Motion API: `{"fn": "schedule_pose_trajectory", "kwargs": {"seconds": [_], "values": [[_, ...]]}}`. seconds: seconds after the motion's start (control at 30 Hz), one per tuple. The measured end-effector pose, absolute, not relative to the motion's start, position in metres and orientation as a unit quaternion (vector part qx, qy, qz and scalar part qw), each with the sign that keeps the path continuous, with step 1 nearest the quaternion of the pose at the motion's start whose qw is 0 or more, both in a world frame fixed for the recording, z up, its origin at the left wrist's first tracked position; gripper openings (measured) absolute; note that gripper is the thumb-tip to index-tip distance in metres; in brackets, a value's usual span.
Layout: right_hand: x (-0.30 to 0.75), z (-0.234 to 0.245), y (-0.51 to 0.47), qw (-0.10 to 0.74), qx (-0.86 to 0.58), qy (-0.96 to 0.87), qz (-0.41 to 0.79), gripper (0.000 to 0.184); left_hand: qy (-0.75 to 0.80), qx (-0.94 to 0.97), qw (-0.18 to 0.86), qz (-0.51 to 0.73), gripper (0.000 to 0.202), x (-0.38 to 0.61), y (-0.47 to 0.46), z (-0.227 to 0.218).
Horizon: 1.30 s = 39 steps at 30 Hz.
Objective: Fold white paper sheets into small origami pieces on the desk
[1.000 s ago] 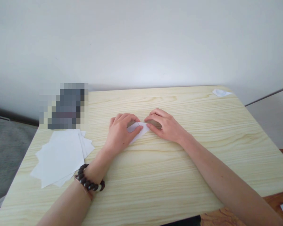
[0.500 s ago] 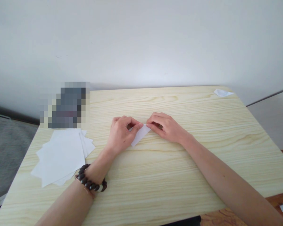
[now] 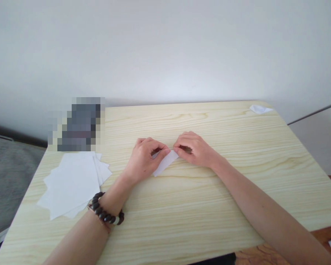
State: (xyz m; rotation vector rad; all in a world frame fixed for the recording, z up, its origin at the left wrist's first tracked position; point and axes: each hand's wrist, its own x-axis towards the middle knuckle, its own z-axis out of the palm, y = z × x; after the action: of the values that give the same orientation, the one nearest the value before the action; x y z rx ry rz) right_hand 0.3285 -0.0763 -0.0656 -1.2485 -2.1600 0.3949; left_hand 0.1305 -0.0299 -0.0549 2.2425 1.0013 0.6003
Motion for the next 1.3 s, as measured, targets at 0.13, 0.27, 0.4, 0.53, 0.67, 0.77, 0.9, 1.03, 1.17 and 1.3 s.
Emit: {"fn": "schedule_pose_trajectory", "kwargs": {"seconds": [0.13, 0.27, 0.4, 0.53, 0.67, 0.77, 0.9, 1.03, 1.17, 1.3], "values": [[0.327, -0.0644, -0.0765, 0.302, -0.475, -0.812, 0.155, 0.015, 0.383, 0.843, 0.3, 0.231, 0.018, 0.1308, -0.0312, -0.0552], [0.3269, -0.0631, -0.0769, 0.303, -0.478, -0.807, 0.17, 0.012, 0.4, 0.829, 0.307, 0.242, 0.018, 0.1302, -0.0316, -0.0562], [0.329, -0.0627, -0.0774, 0.319, -0.47, -0.801, 0.191, 0.011, 0.415, 0.807, 0.33, 0.261, 0.018, 0.1288, -0.0315, -0.0564], [0.3325, -0.062, -0.0784, 0.326, -0.469, -0.793, 0.211, 0.009, 0.428, 0.792, 0.351, 0.258, 0.02, 0.1279, -0.0316, -0.0541], [0.3355, -0.0604, -0.0798, 0.339, -0.484, -0.774, 0.229, 0.011, 0.448, 0.761, 0.387, 0.264, 0.024, 0.1262, -0.0311, -0.0522], [0.3362, -0.0593, -0.0807, 0.345, -0.49, -0.765, 0.236, 0.012, 0.449, 0.752, 0.408, 0.259, 0.025, 0.1251, -0.0306, -0.0525], [0.3345, -0.0591, -0.0813, 0.343, -0.479, -0.77, 0.245, 0.007, 0.426, 0.759, 0.422, 0.253, 0.026, 0.1248, -0.0298, -0.0543], [0.3327, -0.0606, -0.0817, 0.34, -0.491, -0.766, 0.236, 0.016, 0.401, 0.773, 0.42, 0.257, 0.025, 0.1249, -0.0293, -0.056], [0.3327, -0.0618, -0.0807, 0.336, -0.493, -0.772, 0.22, 0.015, 0.389, 0.786, 0.407, 0.256, 0.024, 0.1254, -0.0302, -0.0554], [0.3326, -0.0623, -0.0786, 0.35, -0.515, -0.746, 0.238, 0.016, 0.381, 0.796, 0.388, 0.265, 0.027, 0.1237, -0.0304, -0.053]]}}
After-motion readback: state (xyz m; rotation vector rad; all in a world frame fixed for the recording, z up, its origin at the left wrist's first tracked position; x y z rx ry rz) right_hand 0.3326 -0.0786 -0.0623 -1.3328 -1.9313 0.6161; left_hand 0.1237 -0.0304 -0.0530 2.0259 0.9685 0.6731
